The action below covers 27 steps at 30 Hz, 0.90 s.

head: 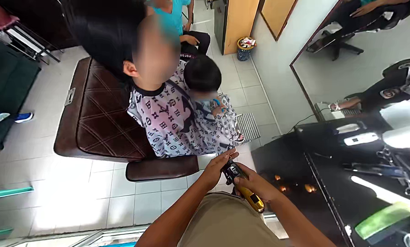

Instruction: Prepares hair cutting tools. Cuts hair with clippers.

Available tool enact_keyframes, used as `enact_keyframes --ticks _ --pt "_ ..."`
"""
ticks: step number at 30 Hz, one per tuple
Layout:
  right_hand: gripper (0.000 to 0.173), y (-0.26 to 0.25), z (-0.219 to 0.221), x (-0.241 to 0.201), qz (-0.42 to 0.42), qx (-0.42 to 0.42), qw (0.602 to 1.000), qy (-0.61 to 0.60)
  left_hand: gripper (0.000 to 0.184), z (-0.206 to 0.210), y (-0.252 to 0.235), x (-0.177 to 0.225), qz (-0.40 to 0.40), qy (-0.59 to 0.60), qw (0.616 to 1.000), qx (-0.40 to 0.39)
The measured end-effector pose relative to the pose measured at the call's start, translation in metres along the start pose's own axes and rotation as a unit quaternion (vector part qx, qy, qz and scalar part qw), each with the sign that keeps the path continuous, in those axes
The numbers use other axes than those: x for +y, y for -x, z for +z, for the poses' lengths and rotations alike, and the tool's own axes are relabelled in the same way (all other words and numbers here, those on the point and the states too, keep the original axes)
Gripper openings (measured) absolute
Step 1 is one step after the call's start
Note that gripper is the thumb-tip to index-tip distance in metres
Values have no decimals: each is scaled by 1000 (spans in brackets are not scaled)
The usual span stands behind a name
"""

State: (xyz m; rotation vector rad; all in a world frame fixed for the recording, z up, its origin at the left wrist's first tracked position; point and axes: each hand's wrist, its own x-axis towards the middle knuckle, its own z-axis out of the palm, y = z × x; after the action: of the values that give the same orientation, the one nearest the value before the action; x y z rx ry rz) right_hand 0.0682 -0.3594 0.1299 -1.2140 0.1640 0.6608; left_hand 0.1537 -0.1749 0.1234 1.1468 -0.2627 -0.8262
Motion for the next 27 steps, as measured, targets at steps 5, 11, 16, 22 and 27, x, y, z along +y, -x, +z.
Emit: enact_keyframes --ticks 5,11,16,22,27 --pt "74 -23 45 2 12 -42 999 8 51 -38 39 18 -30 8 999 22" --pt "73 -32 51 -14 23 -37 998 37 51 -51 38 19 -3 64 998 27" --pt "71 -38 34 -21 11 -43 999 29 51 -46 18 25 -9 39 999 6" --pt "68 -41 -21 -33 -18 -52 998 -32 55 -21 -27 28 -52 45 998 15" --pt "67 -47 -73 -46 -47 -57 996 -50 69 -11 -85 30 -33 -34 999 -16"
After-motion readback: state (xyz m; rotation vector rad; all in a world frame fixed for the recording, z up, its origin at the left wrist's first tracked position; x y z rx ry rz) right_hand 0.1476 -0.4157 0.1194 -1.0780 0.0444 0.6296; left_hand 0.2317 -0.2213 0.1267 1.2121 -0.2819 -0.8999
